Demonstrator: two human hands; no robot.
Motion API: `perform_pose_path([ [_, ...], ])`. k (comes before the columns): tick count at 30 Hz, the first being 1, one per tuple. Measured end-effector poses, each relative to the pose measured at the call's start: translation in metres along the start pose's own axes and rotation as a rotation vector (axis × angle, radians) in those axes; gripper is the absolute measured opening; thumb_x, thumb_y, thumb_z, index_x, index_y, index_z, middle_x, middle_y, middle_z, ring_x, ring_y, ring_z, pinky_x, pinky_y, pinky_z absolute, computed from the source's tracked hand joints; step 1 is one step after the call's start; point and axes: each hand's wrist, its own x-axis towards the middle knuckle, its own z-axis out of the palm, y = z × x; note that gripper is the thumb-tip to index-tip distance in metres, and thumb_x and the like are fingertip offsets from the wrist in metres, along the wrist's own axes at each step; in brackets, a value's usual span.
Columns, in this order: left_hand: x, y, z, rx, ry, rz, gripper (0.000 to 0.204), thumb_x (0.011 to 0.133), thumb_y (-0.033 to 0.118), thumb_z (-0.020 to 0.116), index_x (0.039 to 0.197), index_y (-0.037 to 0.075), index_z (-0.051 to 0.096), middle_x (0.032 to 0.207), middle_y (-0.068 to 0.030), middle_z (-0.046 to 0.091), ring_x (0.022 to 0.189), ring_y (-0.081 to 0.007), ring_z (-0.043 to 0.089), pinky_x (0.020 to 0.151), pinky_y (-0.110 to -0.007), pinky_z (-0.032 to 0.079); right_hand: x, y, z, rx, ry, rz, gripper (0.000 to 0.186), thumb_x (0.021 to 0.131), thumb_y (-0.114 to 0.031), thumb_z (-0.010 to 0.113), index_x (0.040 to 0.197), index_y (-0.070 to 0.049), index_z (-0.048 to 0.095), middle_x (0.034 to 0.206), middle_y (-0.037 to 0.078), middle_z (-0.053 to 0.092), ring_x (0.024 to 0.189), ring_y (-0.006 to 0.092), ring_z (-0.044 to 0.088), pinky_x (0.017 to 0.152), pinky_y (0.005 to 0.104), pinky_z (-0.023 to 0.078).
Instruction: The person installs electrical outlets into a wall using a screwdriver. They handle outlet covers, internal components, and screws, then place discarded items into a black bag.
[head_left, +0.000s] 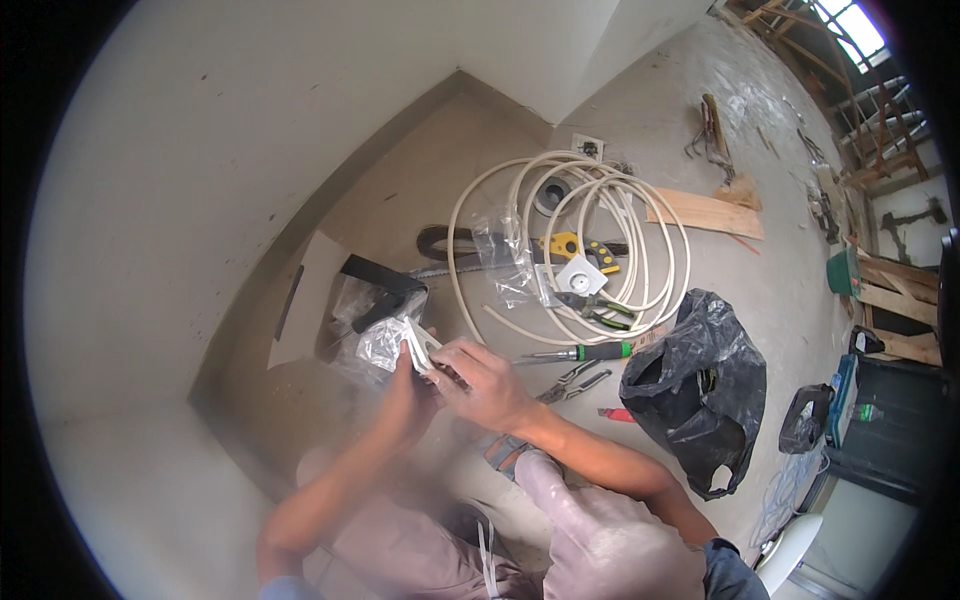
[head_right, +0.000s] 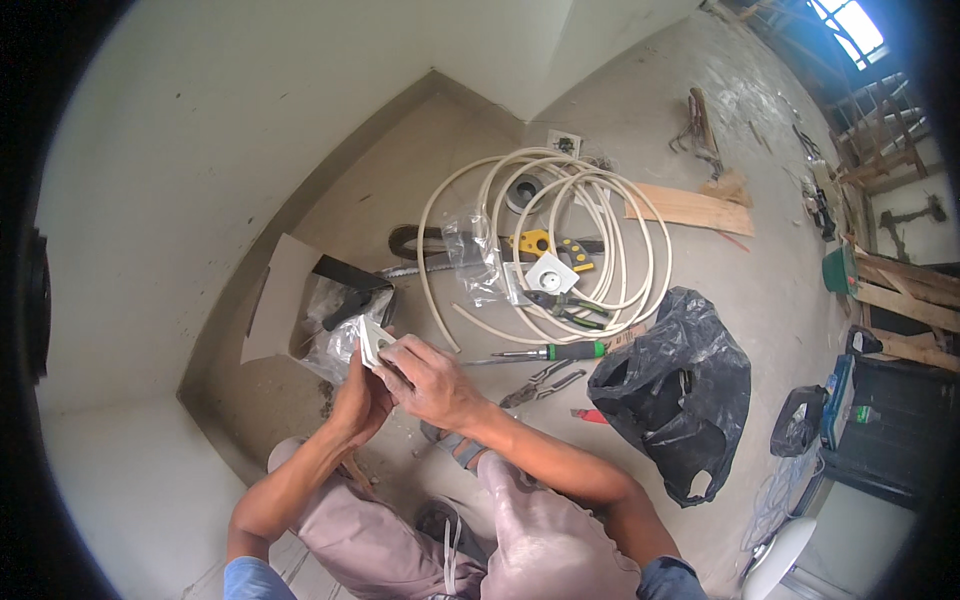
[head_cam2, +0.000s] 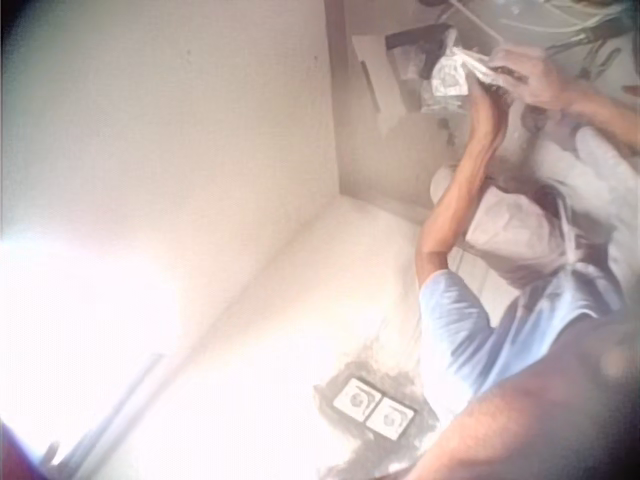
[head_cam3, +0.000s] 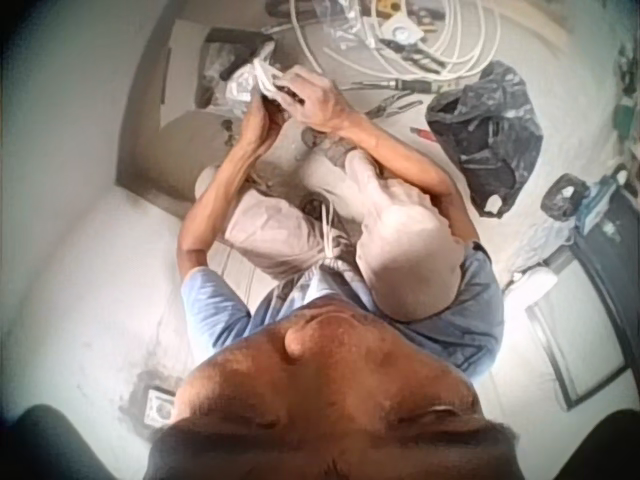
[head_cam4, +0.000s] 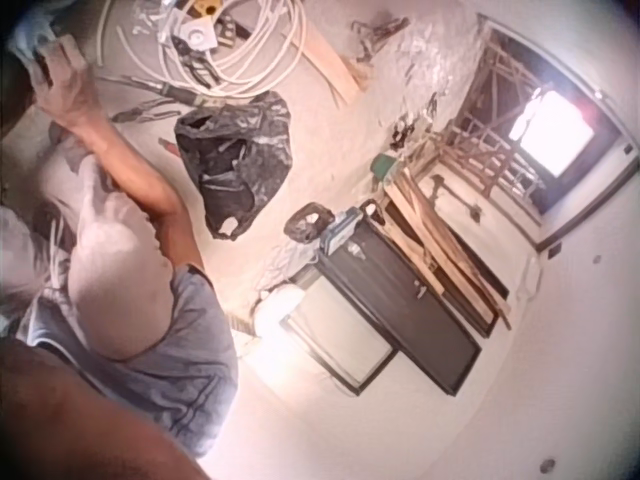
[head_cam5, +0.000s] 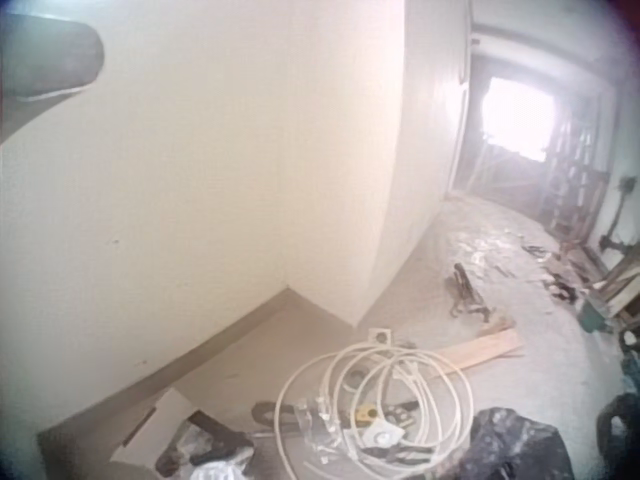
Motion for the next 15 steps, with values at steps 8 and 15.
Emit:
perform_pose_path([
  [8,0.003,0.003,0.004,-0.111,-0.018,0.059,0.06,0.102,0.056,0.036,0.143,0.013,0.044,0.137,-0.0036,0.052,0.123,-0.0189,0.054,0.101,-0.036,0.049,0.005,-0.004,-0.008,-0.057,-0.022,-0.012,0.037,0.084,-0.022,0.074,0.115,-0.004,0.064,0.1,0.014,0.062,0.1,0.0321,0.06,0.085,0.0425,0.051],
  [15,0.005,0.004,0.0,-0.246,-0.087,-0.014,0.055,0.104,0.049,0.033,0.14,0.01,0.047,0.128,-0.0065,0.057,0.116,-0.0225,0.058,0.099,-0.04,0.05,-0.011,0.01,-0.013,-0.084,-0.076,-0.019,0.05,0.084,-0.021,0.074,0.129,-0.007,0.061,0.106,0.011,0.064,0.096,0.0312,0.062,0.084,0.0408,0.053],
])
